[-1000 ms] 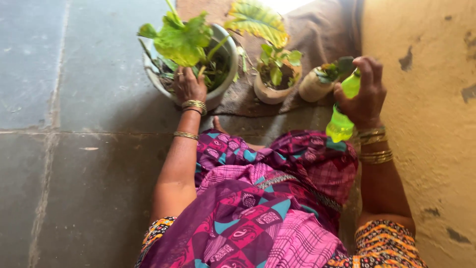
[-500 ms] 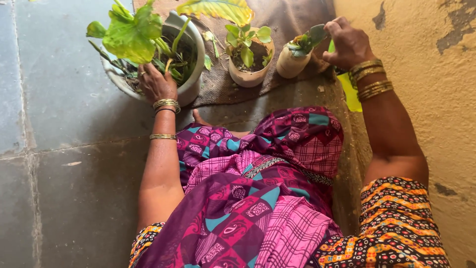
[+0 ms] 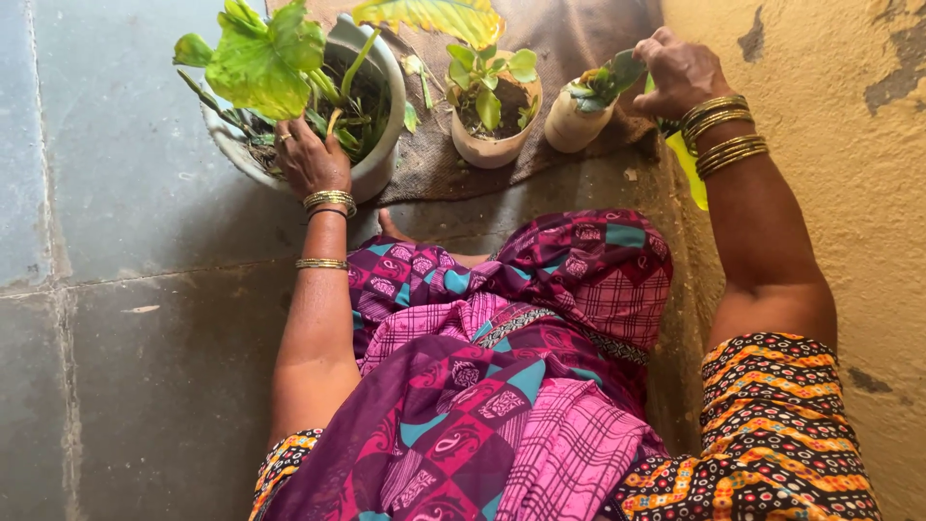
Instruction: The person sits on the floor and waters three potted plants using a green spray bottle. They hold the plants steady with one hand while spraying the leaves and soil with the other hand, moving between the pots to ensure each receives water.
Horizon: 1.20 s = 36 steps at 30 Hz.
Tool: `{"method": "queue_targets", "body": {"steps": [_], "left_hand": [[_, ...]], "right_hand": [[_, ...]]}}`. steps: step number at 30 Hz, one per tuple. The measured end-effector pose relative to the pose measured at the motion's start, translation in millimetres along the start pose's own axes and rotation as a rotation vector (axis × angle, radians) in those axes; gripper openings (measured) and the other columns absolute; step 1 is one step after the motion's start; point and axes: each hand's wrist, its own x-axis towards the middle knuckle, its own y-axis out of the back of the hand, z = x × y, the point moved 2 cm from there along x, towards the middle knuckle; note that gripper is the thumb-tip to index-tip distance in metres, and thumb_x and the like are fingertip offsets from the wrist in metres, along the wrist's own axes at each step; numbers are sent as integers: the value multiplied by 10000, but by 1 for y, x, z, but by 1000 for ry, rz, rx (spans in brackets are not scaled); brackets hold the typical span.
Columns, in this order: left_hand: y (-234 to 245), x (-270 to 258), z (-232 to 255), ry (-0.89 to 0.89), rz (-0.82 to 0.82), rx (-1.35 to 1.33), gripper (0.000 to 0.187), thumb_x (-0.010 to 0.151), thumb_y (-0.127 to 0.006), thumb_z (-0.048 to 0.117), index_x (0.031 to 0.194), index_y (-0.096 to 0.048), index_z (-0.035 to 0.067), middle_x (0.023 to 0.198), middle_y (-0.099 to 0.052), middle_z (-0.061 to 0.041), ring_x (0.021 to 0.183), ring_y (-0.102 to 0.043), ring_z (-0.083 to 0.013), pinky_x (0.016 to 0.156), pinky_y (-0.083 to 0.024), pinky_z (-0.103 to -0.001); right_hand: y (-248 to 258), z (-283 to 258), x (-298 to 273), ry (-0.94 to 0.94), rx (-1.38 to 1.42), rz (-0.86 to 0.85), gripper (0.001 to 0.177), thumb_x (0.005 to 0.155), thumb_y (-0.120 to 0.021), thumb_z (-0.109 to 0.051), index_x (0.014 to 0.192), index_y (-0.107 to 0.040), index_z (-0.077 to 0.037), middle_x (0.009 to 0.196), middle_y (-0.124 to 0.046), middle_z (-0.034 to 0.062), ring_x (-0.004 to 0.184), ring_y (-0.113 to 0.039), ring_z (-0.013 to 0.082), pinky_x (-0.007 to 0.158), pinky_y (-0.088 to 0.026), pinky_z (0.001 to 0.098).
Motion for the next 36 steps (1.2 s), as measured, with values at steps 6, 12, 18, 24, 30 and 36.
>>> {"method": "queue_targets", "body": {"steps": [6, 12, 18, 24, 30, 36], "left_hand": [[-6, 2, -1, 26, -15, 30, 471, 856, -808, 168, 1217, -541, 23, 1365, -536, -222, 1276, -534, -411, 1058, -430, -536], [-11, -1, -2, 16, -14, 60, 468, 858, -802, 187, 1203, -539, 11, 1387, -526, -250, 1295, -522, -413, 1070, -412, -553], [-10, 1, 0, 22, -39, 55, 410, 892, -795, 202, 1158, -546, 12, 1342, -532, -210, 1274, -533, -401, 1050, -440, -538], [-13, 0, -1, 21, -15, 41, 413, 872, -796, 188, 1160, -555, 17, 1358, -527, -205, 1272, -536, -385, 1049, -440, -532], [-20, 0, -5, -9, 49, 15, 483, 846, -797, 179, 1234, -558, 18, 1400, -512, -202, 1308, -519, -381, 1059, -429, -541], [-22, -1, -5, 16, 9, 1, 438, 867, -794, 180, 1214, -570, 32, 1428, -506, -205, 1344, -500, -375, 1045, -433, -552]], "right_hand": [[-7, -6, 11, 46, -1, -22, 668, 731, -866, -253, 1332, -658, -51, 1330, -636, 134, 1038, -689, 338, 942, -568, 436], [-17, -8, 13, 72, 10, 12, 692, 724, -897, -275, 1332, -651, -55, 1317, -628, 155, 1016, -688, 349, 915, -578, 440], [-8, -34, 14, 128, 137, 145, 656, 763, -883, -236, 1333, -621, -44, 1332, -608, 179, 1002, -676, 347, 883, -585, 428], [10, -96, 40, 341, 157, 178, 638, 744, -866, -230, 1304, -629, -35, 1228, -637, 168, 1025, -682, 352, 906, -567, 457], [29, -133, 64, 444, 199, 230, 556, 770, -875, -313, 1215, -669, -50, 1169, -639, 171, 1022, -662, 399, 885, -532, 509], [36, -144, 69, 466, 206, 217, 604, 767, -878, -372, 1229, -666, -47, 1169, -641, 170, 1017, -657, 400, 879, -527, 516]]}}
